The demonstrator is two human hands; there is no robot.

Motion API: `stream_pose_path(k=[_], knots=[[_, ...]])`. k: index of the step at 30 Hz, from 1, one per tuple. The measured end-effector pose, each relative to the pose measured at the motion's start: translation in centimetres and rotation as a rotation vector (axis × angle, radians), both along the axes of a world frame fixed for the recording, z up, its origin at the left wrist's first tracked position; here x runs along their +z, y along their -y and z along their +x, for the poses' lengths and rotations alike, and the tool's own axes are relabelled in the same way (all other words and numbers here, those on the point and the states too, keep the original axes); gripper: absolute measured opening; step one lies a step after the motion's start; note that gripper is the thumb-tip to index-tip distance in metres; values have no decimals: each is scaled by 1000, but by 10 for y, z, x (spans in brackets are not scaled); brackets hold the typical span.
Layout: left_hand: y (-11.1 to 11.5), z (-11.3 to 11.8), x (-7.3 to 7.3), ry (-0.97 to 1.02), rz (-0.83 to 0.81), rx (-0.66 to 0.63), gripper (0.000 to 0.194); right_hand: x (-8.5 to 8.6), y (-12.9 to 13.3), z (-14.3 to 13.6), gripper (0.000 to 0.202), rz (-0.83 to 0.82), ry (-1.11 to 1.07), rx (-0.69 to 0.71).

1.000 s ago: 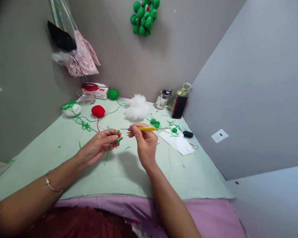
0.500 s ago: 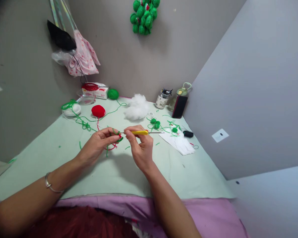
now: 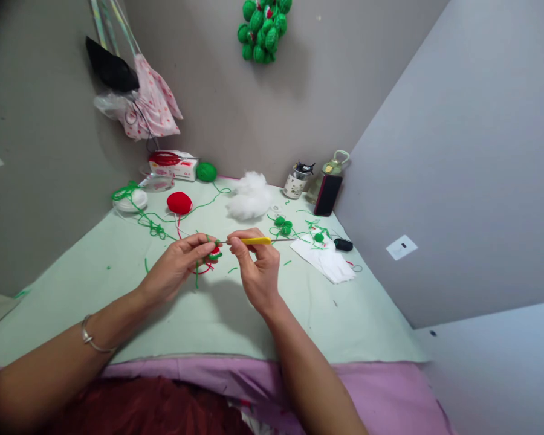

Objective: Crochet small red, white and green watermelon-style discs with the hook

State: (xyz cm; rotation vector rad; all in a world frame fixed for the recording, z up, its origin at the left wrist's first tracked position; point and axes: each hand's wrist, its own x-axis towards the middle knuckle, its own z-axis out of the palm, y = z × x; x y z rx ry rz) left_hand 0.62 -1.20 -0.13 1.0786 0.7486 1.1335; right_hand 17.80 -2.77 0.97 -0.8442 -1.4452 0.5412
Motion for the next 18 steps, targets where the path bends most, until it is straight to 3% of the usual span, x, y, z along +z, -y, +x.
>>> stream_pose_path(k=[18], knots=[[0, 0, 0, 20, 5, -18, 28, 5, 2, -1, 17, -79, -93, 32]])
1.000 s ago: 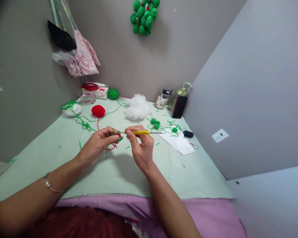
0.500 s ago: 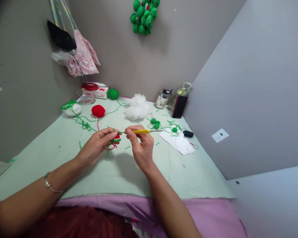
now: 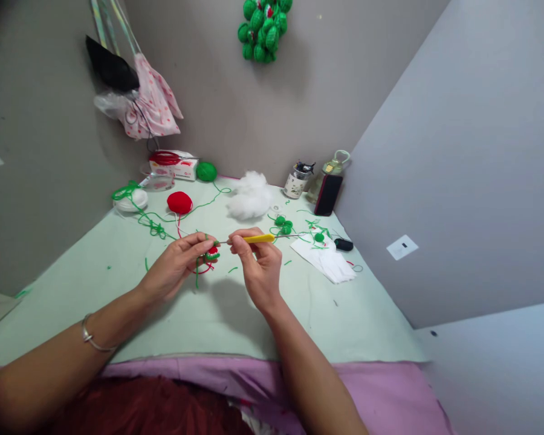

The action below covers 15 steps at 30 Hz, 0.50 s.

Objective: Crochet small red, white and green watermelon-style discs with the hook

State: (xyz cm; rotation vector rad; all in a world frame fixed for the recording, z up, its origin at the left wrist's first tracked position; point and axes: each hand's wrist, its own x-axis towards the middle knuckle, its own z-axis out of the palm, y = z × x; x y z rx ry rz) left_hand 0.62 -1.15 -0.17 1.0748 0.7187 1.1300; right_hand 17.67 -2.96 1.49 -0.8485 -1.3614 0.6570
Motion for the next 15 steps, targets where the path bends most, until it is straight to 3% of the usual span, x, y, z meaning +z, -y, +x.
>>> stream_pose_path(k=[9, 15], knots=[[-1, -2, 0, -22, -38, -11, 29, 0, -3, 0, 19, -84, -118, 79], [2, 1, 1, -32, 15, 45, 27, -4, -16, 3, 30, -309, -302, 230]])
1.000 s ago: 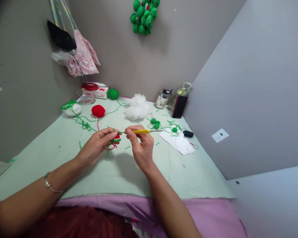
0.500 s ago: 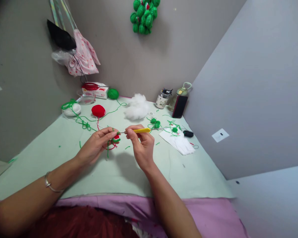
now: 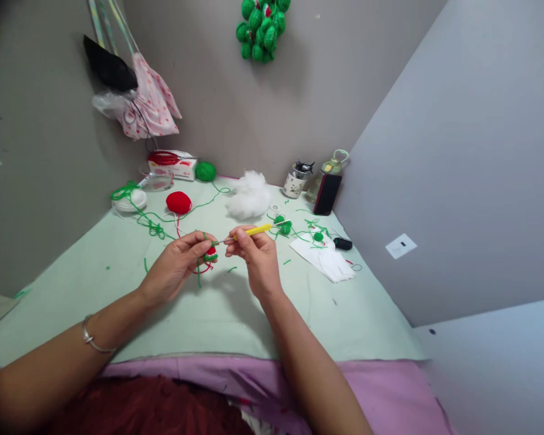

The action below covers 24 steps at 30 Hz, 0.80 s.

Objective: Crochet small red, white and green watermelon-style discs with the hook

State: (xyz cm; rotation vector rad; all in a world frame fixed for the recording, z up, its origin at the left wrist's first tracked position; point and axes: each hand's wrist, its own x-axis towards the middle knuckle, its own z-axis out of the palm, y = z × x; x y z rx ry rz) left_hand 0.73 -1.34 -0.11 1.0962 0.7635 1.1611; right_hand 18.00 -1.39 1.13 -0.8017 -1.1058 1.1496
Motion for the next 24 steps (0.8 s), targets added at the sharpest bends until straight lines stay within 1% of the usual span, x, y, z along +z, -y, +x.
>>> stream_pose_path(k=[3, 5, 10, 14, 18, 21, 24], knots=[[3, 2, 0, -15, 77, 84, 23, -2, -5, 1, 36, -143, -85, 121], [4, 2, 0, -30, 115, 130, 22, -3, -7, 1, 37, -211, -121, 188], [6, 3, 0, -46, 150, 194, 22, -6, -9, 0, 39, -251, -138, 254], [8, 6, 1, -48, 153, 209, 23, -6, -8, 0, 41, -236, -146, 267], [9, 7, 0, -41, 142, 189, 26, -5, -8, 0, 40, -206, -139, 261], [7, 7, -1, -28, 128, 166, 33, -4, -6, -1, 37, -210, -167, 237], [4, 6, -1, 28, 92, 148, 40, -3, -2, -5, 34, -161, -125, 184]])
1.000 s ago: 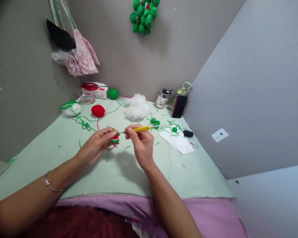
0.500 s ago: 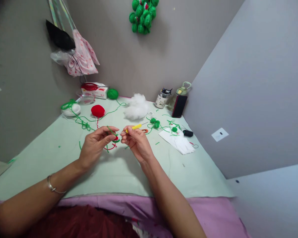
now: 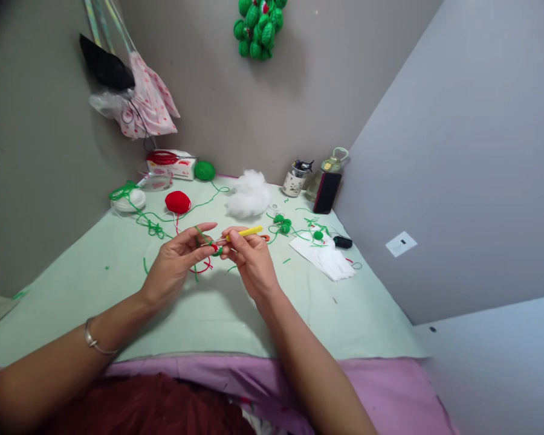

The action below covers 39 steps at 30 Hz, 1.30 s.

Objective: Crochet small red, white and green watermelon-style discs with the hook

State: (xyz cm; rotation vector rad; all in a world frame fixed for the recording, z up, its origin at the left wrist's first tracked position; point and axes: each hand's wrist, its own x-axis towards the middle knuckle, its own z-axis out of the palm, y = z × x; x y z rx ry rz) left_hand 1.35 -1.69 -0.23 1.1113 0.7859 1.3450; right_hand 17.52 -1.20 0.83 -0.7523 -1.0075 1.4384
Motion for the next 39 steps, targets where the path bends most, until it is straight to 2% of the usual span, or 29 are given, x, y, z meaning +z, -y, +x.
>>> stream_pose_path(k=[6, 8, 11, 17, 20, 22, 27, 31, 33, 35, 37, 39], knots=[[0, -1, 5, 27, -126, -108, 48, -2, 9, -6, 19, 276, 206, -308], [1, -1, 6, 25, -141, -132, 48, -1, 11, -6, 16, 321, 253, -351], [2, -2, 7, 31, -131, -153, 57, 0, 12, -4, 15, 347, 266, -308], [-4, -11, 9, 0, -83, -242, 91, 6, 14, 0, 17, 419, 357, -200], [-5, -16, 12, -20, -91, -270, 97, 11, 18, 4, 13, 484, 438, -153], [-4, -16, 14, -8, -99, -269, 97, 12, 22, 5, 10, 537, 508, -190], [7, -9, 21, 90, -129, -211, 87, 10, 35, 0, 17, 718, 639, -430], [21, -4, 23, 116, -174, -161, 73, 10, 46, -5, 24, 745, 617, -469], [28, -1, 22, 137, -165, -135, 69, 8, 51, -7, 29, 789, 707, -504], [34, 1, 20, 153, -154, -118, 69, 2, 53, -9, 37, 909, 877, -615], [38, 4, 19, 169, -191, -132, 69, -6, 55, -11, 48, 1059, 1015, -762], [40, 4, 19, 219, -283, -226, 60, -12, 56, -13, 54, 1123, 1010, -829]])
